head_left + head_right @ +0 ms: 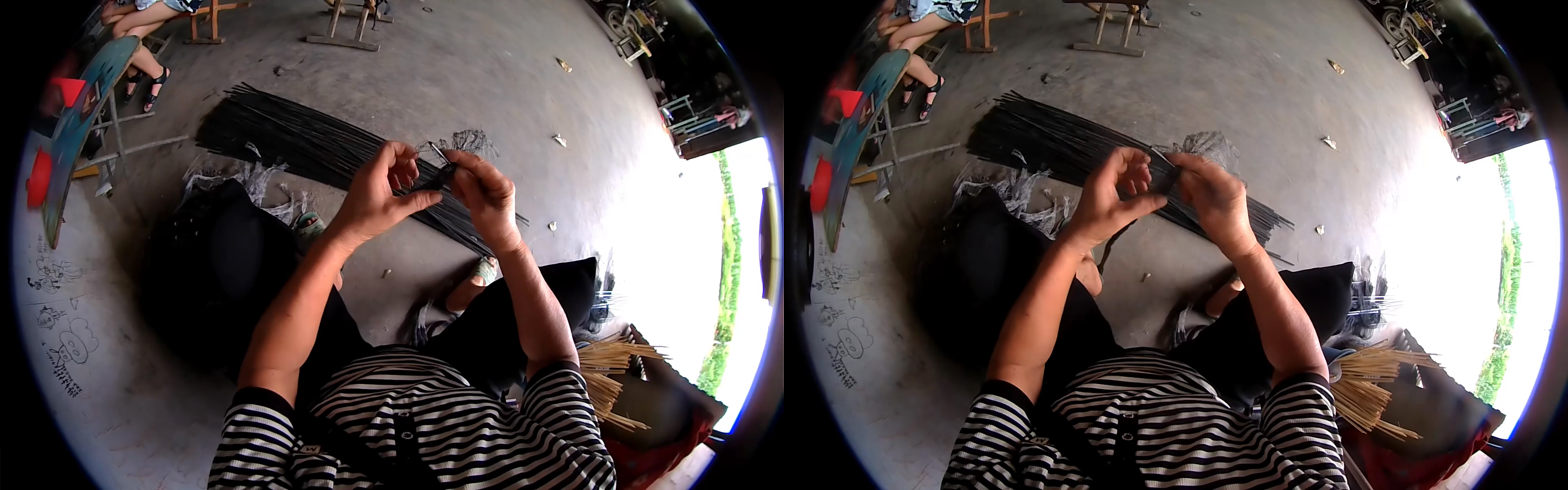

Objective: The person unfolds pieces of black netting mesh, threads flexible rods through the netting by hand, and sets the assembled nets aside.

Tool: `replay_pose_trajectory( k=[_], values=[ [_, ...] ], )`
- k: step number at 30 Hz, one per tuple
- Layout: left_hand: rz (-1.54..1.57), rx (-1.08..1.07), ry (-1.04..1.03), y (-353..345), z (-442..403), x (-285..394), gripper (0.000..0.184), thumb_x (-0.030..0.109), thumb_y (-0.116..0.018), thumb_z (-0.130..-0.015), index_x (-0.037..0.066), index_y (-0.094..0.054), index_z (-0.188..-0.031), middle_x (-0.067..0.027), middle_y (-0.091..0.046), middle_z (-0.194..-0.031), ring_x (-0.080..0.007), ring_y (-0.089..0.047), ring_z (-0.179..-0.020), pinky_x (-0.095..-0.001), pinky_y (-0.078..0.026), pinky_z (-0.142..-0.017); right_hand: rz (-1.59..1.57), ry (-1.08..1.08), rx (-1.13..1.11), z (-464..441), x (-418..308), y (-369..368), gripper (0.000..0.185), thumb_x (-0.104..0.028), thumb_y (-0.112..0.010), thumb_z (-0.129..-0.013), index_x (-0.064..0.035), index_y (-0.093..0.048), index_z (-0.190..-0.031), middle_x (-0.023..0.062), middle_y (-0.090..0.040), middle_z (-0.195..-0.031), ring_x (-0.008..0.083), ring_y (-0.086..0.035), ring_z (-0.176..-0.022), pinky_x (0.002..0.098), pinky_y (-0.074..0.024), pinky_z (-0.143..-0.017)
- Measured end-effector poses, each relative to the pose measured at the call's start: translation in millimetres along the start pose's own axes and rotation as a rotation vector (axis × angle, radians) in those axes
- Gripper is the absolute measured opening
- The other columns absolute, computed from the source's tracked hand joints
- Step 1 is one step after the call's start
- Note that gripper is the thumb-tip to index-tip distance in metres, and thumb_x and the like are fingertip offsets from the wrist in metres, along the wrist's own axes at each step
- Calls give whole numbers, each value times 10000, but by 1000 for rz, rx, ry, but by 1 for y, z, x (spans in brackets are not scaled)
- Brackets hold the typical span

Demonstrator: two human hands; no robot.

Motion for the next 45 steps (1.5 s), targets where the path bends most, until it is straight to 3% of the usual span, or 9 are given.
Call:
replay_pose_trajectory(
  k=[3, 5, 12, 15, 21, 24, 33, 42, 45],
  values=[
    [95, 113, 105, 12, -2, -17, 112, 127, -627, -867, 33, -578, -902, -7, -593, -777, -67, -564, -712, -202, -454, -643, -5, 60, 20, 2, -4, 3, 265, 14, -487, -892, -39, -619, -1116, -5, -509, -676, 81, -485, -642, 230, -436, -617],
    [211, 166, 122, 33, -10, -17, 123, 146, -553, -921, 38, -596, -881, -18, -620, -727, -78, -594, -674, -216, -481, -619, -27, -8, 29, 1, 1, 8, 260, 14, -495, -886, -36, -623, -1106, -7, -507, -676, 81, -483, -642, 231, -436, -617],
    [590, 310, 282, 31, -4, -42, 121, 174, -560, -902, 59, -595, -887, -52, -635, -820, -156, -636, -739, -273, -509, -658, 55, -17, 12, 1, 5, 8, 260, -1, -521, -870, -68, -636, -1094, -7, -499, -665, 71, -468, -638, 223, -431, -617],
    [825, 314, 332, 32, -4, -43, 126, 199, -566, -886, 78, -602, -893, -59, -645, -847, -194, -636, -765, -305, -502, -696, 263, 75, -4, 1, -5, 5, 234, -24, -556, -859, -100, -642, -1063, 32, -546, -643, 119, -533, -592, 252, -453, -587],
    [846, 273, 364, 24, -4, -36, 121, 197, -583, -885, 80, -611, -887, -54, -644, -842, -174, -621, -711, -281, -478, -629, 605, 231, 13, 3, -31, -8, 130, -71, -602, -840, -106, -615, -964, 113, -626, -707, 275, -624, -619, 346, -492, -558],
    [846, 304, 356, 24, -3, -34, 121, 200, -591, -887, 80, -614, -886, -57, -641, -840, -171, -624, -707, -277, -477, -614, 642, 180, 32, 2, -29, -4, 123, -71, -602, -838, -98, -606, -958, 112, -631, -714, 270, -629, -626, 334, -502, -579],
    [802, 345, 386, 19, 0, -33, 126, 190, -581, -898, 68, -609, -886, -47, -623, -811, -177, -626, -711, -305, -509, -646, 299, 50, 126, -3, -8, 13, 147, -36, -587, -829, -67, -619, -969, 89, -644, -796, 162, -622, -706, 266, -486, -666],
    [818, 185, 371, 11, -4, -32, 129, 169, -596, -892, 48, -585, -937, -7, -564, -765, -158, -608, -709, -302, -510, -670, 191, 1, 108, -3, -4, 14, 151, -33, -553, -843, -56, -617, -978, 23, -562, -680, 88, -537, -639, 237, -451, -620],
    [652, 207, 278, 12, -4, -19, 150, 116, -624, -869, 37, -577, -988, -12, -577, -808, -135, -605, -717, -280, -512, -672, 165, -4, 105, -5, 1, 16, 156, -28, -542, -844, -56, -615, -979, 14, -554, -674, 83, -530, -636, 232, -444, -621]
  ],
)
Point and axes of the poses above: each hand's wrist, its own z-axis away from the middle knuckle, its own y-axis out of the back of the hand, x = y × z, the point moved 8 cm from there along -z, towards the middle knuckle
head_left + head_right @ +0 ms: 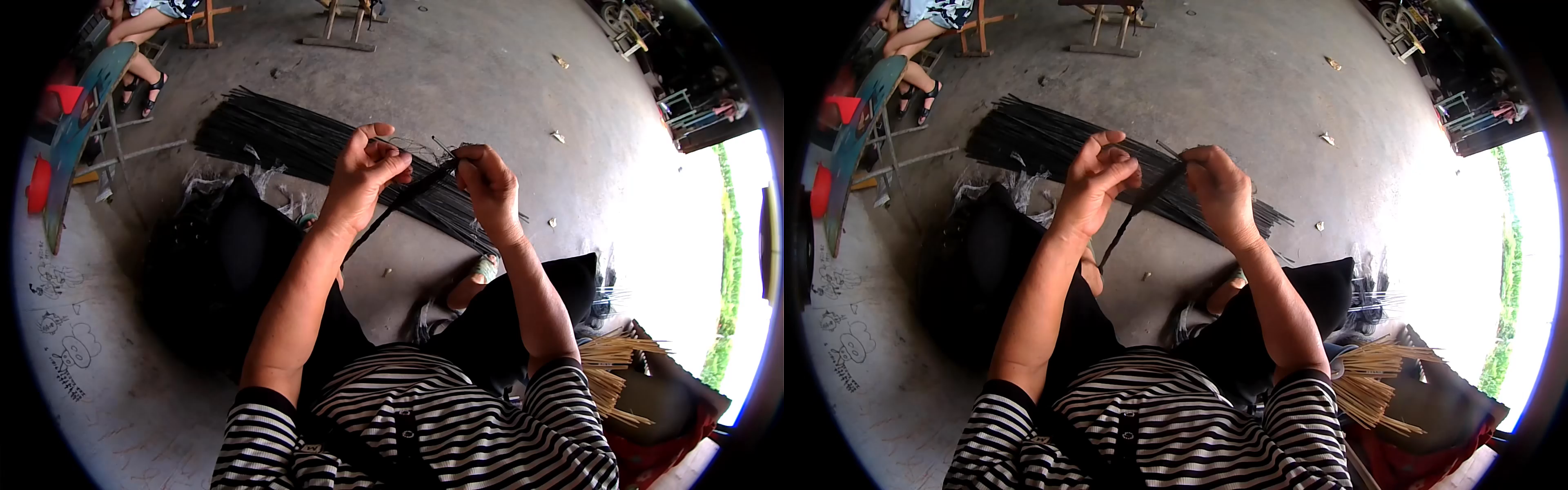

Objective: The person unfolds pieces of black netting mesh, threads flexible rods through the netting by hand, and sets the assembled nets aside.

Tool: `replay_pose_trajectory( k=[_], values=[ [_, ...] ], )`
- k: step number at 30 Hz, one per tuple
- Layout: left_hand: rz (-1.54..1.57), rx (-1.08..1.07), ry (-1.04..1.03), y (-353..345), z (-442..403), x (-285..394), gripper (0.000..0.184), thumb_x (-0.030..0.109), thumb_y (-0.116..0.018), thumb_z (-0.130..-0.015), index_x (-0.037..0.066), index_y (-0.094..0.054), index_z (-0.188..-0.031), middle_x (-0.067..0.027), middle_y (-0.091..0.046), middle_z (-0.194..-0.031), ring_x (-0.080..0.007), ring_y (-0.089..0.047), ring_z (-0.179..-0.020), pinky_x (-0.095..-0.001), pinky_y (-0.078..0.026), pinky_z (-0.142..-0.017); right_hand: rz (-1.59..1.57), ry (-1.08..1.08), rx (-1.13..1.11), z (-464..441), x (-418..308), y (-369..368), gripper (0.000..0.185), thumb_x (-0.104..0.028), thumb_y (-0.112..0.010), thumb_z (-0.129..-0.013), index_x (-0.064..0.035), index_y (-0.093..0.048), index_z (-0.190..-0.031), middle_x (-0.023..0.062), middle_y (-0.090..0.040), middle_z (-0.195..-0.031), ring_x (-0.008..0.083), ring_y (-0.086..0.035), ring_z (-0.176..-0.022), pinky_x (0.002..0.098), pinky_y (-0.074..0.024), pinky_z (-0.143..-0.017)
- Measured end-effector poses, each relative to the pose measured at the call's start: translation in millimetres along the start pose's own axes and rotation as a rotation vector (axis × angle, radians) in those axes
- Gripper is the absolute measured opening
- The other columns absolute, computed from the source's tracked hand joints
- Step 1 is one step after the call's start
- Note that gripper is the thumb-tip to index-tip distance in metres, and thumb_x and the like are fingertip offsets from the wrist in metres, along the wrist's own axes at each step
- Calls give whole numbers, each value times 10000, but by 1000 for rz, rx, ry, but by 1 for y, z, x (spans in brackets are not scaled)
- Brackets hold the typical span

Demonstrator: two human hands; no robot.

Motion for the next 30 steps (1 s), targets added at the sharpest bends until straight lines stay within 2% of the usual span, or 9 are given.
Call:
replay_pose_trajectory(
  k=[3, 9, 16, 19, 23, 24, 27, 28, 30],
  values=[
    [-138, 33, -64, 5, -3, 0, 150, 83, -634, -858, 30, -587, -990, -18, -589, -802, -124, -608, -719, -253, -517, -662, 31, -2, -11, 1, -1, -1, 154, -28, -541, -844, -56, -614, -975, 15, -557, -678, 84, -532, -638, 232, -445, -624],
    [-215, 71, -91, 8, -5, 4, 109, 112, -578, -902, 12, -606, -934, -40, -603, -749, -151, -641, -693, -278, -553, -623, 40, 38, 7, 2, -5, 1, 142, -35, -544, -842, -53, -613, -964, 29, -577, -681, 93, -551, -636, 238, -453, -616],
    [-39, 258, -73, 39, -15, 0, 170, 171, -542, -906, 10, -596, -904, -105, -642, -810, -235, -666, -720, -337, -567, -654, 75, 42, -33, 7, -7, 1, 144, -33, -549, -838, -53, -614, -965, 41, -582, -682, 100, -557, -633, 239, -456, -613],
    [226, 290, 53, 58, -22, -16, 173, 175, -523, -888, 17, -592, -873, -109, -643, -798, -253, -664, -739, -359, -564, -673, 63, 62, -31, 9, -5, 3, 143, -33, -546, -841, -54, -616, -964, 36, -577, -674, 97, -553, -632, 239, -455, -609],
    [332, 402, 113, 77, -21, -23, 153, 157, -492, -866, 27, -556, -816, -102, -618, -768, -256, -650, -709, -355, -558, -667, 5, 23, -2, 8, 6, 8, 151, -28, -542, -845, -57, -619, -971, 29, -571, -665, 90, -545, -628, 236, -455, -610],
    [289, 409, 142, 76, -21, -24, 152, 165, -503, -872, 36, -558, -812, -123, -636, -795, -273, -660, -747, -368, -560, -680, -12, 3, 5, 7, 9, 9, 155, -25, -541, -846, -59, -619, -975, 27, -570, -663, 88, -542, -625, 235, -455, -610],
    [392, 174, 280, 40, -15, -36, 161, 179, -517, -880, 34, -565, -829, -152, -657, -847, -290, -667, -798, -377, -564, -698, 90, 14, -21, 8, 3, 5, 165, -29, -560, -842, -74, -624, -988, 57, -593, -680, 110, -580, -635, 248, -471, -619],
    [357, 64, 282, 35, -14, -38, 178, 203, -541, -902, 40, -602, -862, -165, -671, -931, -299, -662, -871, -390, -559, -760, 140, 59, -21, 8, -5, 4, 167, -34, -568, -842, -81, -626, -991, 69, -603, -691, 133, -595, -635, 260, -479, -614],
    [416, 45, 270, 28, -10, -37, 172, 203, -540, -910, 46, -606, -884, -156, -673, -924, -294, -659, -881, -391, -558, -768, 241, 143, -19, 11, -18, 2, 172, -44, -585, -840, -95, -629, -998, 92, -622, -715, 179, -627, -637, 283, -494, -605]
  ],
)
Point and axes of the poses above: each hand's wrist, its own z-axis away from the middle knuckle, its own y-axis out of the back of the hand, x = y × z, the point moved 8 cm from there along -z, towards the middle knuckle
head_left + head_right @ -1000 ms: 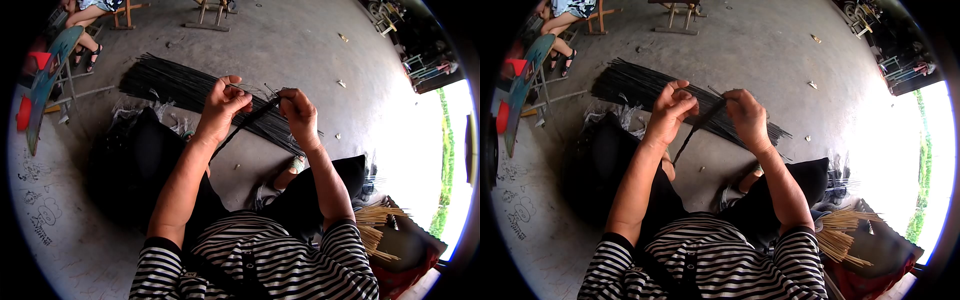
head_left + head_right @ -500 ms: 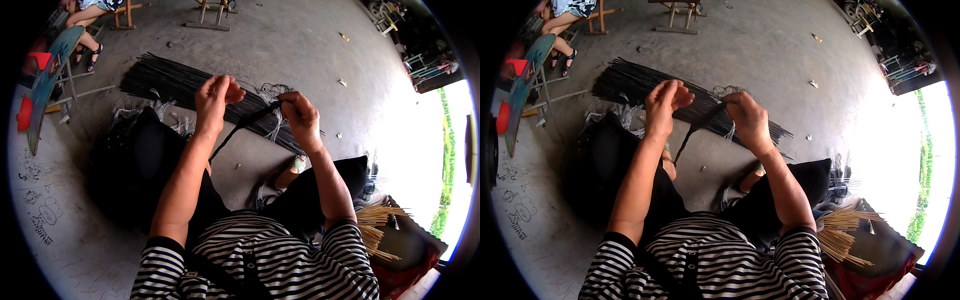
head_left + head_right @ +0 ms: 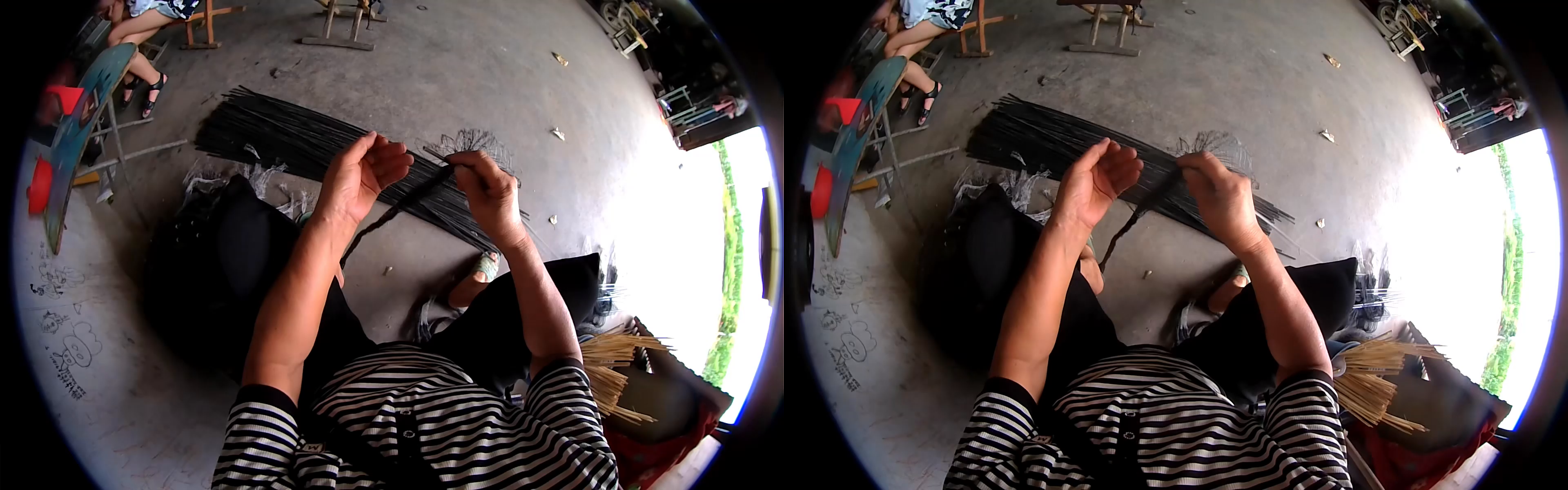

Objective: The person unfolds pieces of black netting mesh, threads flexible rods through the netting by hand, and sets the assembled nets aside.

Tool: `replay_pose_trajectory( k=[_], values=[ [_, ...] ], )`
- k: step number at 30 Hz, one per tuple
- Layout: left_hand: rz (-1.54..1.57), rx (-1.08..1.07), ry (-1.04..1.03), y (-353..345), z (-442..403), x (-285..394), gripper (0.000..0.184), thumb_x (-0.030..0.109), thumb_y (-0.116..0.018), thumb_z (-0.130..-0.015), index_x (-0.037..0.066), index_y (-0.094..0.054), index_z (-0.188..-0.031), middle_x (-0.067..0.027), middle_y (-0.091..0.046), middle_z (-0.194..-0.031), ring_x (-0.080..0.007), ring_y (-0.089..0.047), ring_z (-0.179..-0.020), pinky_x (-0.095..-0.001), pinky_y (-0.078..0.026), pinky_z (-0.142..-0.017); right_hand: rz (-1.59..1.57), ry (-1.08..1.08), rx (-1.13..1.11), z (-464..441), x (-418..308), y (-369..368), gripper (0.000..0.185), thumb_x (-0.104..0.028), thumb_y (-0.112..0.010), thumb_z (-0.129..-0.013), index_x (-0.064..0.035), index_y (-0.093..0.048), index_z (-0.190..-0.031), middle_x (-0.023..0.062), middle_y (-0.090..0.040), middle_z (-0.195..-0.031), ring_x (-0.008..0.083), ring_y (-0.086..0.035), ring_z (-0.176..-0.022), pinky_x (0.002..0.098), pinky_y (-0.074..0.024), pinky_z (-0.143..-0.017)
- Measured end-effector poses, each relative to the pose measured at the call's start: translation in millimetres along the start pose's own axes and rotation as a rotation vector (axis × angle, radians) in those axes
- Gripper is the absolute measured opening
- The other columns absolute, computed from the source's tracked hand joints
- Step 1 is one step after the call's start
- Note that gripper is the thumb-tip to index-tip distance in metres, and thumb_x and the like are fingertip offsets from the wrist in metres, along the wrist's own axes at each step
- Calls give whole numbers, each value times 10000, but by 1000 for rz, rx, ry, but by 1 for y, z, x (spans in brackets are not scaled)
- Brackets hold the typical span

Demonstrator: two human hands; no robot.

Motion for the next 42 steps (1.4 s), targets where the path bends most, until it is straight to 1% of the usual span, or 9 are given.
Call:
replay_pose_trajectory(
  k=[6, 14, 18, 21, 27, 30, 33, 38, 42],
  values=[
    [36, -67, -6, -10, 1, 6, 173, 204, -513, -937, 59, -603, -914, -164, -659, -1007, -286, -644, -949, -382, -545, -816, 234, 258, -5, 0, -18, -7, 164, -73, -608, -830, -122, -614, -985, 88, -635, -735, 274, -632, -638, 350, -499, -550],
    [42, -124, 6, -16, 2, 2, 164, 200, -499, -944, 70, -590, -899, -171, -634, -1083, -273, -610, -1036, -370, -532, -852, 229, 204, -20, -2, -11, -14, 133, -74, -600, -834, -115, -592, -960, 103, -625, -708, 279, -626, -618, 357, -489, -535],
    [34, -119, 32, -20, 2, 0, 170, 199, -500, -943, 60, -588, -898, -169, -639, -1069, -272, -616, -1021, -344, -554, -806, 172, 138, -40, -5, -10, -16, 128, -80, -602, -840, -104, -589, -965, 108, -623, -691, 279, -632, -618, 355, -494, -540],
    [55, -111, 68, -24, 5, -7, 179, 198, -505, -941, 44, -588, -902, -169, -647, -1042, -270, -634, -974, -329, -571, -762, 148, 111, -47, -6, -10, -17, 134, -66, -594, -846, -91, -590, -977, 114, -644, -754, 267, -653, -670, 339, -510, -578],
    [69, -113, 111, -27, 7, -18, 189, 203, -526, -928, 30, -595, -898, -168, -662, -964, -256, -657, -900, -333, -573, -740, -145, 82, 11, -6, -19, -15, 316, 15, -560, -837, -114, -599, -1123, 114, -663, -875, 245, -672, -774, 302, -522, -654],
    [-67, -77, 52, -28, 9, -12, 189, 213, -525, -927, 39, -594, -897, -161, -664, -948, -240, -661, -893, -346, -562, -736, -85, 205, -52, -9, -21, -18, 381, 46, -543, -829, -135, -599, -1159, 109, -663, -869, 232, -670, -765, 296, -519, -647],
    [-192, -79, -48, -34, 12, 2, 191, 213, -535, -920, 37, -607, -914, -148, -667, -938, -236, -661, -887, -343, -557, -720, 15, 203, -40, -9, -27, -12, 353, 85, -521, -847, -95, -622, -1134, 7, -554, -675, 81, -507, -604, 207, -444, -591],
    [-289, -48, -102, -35, 14, 11, 200, 226, -560, -901, 40, -626, -937, -157, -661, -987, -252, -653, -900, -379, -527, -789, 297, 375, 32, -7, -28, -11, 275, 56, -561, -830, -101, -643, -1040, 65, -637, -751, 168, -618, -625, 261, -493, -572],
    [-296, -39, -83, -39, 17, 8, 196, 190, -539, -913, 25, -629, -968, -121, -670, -922, -215, -667, -845, -316, -562, -690, 355, 391, 26, -6, -29, -13, 217, 34, -575, -831, -98, -636, -992, 78, -662, -799, 223, -656, -680, 293, -513, -579]
  ],
)
Point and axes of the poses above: each hand's wrist, its own z-axis away from the middle knuckle, its own y-axis out of the back of the hand, x = y × z, the point moved 8 cm from there along -z, towards the middle knuckle
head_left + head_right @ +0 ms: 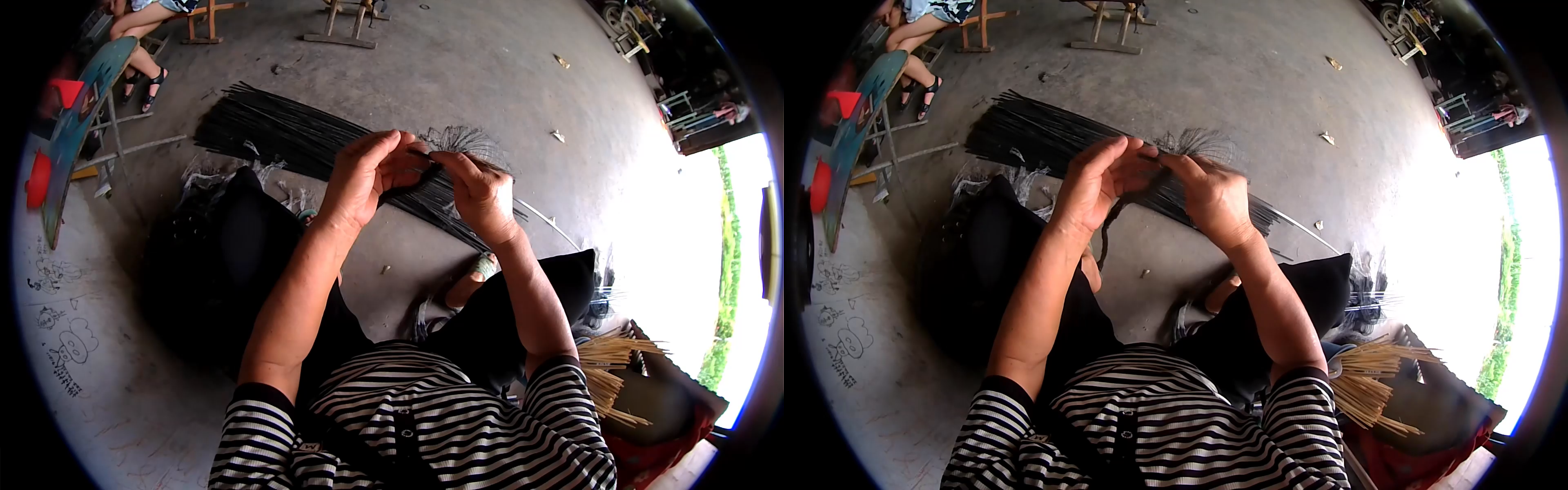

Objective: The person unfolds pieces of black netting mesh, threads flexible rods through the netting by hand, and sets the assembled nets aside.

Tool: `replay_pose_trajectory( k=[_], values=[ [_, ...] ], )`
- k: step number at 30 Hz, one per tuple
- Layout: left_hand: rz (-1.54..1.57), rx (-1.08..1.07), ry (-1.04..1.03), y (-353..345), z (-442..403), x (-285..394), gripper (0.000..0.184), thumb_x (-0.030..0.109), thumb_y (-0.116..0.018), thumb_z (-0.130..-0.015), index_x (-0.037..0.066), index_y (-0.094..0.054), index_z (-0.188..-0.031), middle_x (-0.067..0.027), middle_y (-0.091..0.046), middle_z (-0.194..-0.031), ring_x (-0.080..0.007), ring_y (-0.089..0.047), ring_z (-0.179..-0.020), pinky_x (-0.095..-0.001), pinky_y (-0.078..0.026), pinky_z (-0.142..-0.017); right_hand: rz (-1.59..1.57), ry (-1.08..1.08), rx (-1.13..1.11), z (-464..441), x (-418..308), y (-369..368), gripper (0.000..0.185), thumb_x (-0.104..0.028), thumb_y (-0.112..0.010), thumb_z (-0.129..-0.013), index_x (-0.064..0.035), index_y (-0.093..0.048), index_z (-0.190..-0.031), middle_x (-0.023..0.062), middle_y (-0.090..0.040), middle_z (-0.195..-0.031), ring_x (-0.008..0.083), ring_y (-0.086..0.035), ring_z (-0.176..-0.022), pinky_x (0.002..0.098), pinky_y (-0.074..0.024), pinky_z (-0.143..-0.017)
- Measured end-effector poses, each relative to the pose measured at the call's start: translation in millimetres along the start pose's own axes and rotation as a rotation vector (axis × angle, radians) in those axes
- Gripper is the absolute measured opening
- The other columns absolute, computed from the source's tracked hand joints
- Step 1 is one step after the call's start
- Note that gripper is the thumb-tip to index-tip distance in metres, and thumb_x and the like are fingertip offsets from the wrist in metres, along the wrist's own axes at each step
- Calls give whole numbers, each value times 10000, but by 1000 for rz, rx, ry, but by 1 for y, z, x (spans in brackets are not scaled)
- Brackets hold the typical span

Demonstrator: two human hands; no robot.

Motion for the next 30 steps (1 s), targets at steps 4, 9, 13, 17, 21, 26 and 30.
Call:
replay_pose_trajectory(
  k=[4, 9, 13, 17, 21, 26, 30],
  values=[
    [121, -50, 122, 1, -3, -14, 188, 161, -544, -907, 15, -631, -989, -110, -669, -916, -200, -667, -840, -294, -574, -674, -191, -158, -36, -1, 2, -2, 201, 36, -561, -840, -82, -623, -991, 92, -657, -822, 223, -656, -690, 283, -513, -602],
    [19, -64, 57, -4, 0, -14, 188, 127, -578, -880, 29, -634, -1030, -83, -666, -969, -169, -651, -857, -293, -554, -743, -305, -128, 73, -2, 2, -1, 183, -19, -571, -845, -98, -595, -1008, 112, -649, -787, 278, -642, -658, 344, -506, -565],
    [-259, -119, -110, -24, 10, 3, 192, 109, -585, -878, 19, -644, -1037, -65, -663, -954, -134, -635, -838, -268, -540, -741, -216, -55, 22, -2, -3, -2, 256, -20, -581, -839, -90, -555, -1084, 126, -651, -850, 285, -648, -714, 340, -513, -592],
    [-444, 8, -274, -25, 13, 21, 195, 153, -567, -906, 16, -656, -1012, -56, -661, -932, -113, -620, -834, -258, -521, -725, -259, -51, -5, 2, -9, 9, 465, -28, -597, -827, -122, -456, -1259, 138, -643, -895, 307, -644, -774, 345, -523, -644],
    [-594, 115, -774, -14, 31, 145, 312, 224, -461, -957, -34, -633, -919, -114, -659, -889, -166, -605, -836, -288, -454, -788, -520, -408, -228, 20, 32, 26, 806, 16, -639, -803, -186, -202, -1450, 86, -663, -882, 125, -615, -772, 288, -499, -753],
    [-416, -11, -998, 47, 91, 349, 385, 287, -372, -986, -38, -577, -1003, -139, -637, -922, -218, -602, -880, -340, -475, -812, -420, -717, -881, 73, 73, 16, 247, -194, -603, -838, -72, -680, -1039, 46, -633, -651, 104, -567, -563, 240, -469, -565],
    [-474, 271, -1190, 3, 141, 371, 392, 292, -366, -984, -43, -520, -1118, -167, -616, -996, -277, -596, -944, -392, -472, -886, -587, -284, -453, 38, 29, 20, 165, -123, -589, -795, -25, -667, -902, 86, -652, -717, 174, -611, -654, 300, -499, -647]
  ],
)
Point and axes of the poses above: each hand's wrist, its own z-axis away from the middle knuckle, its own y-axis out of the back of the hand, x = y × z, the point moved 8 cm from there along -z, towards the middle knuckle
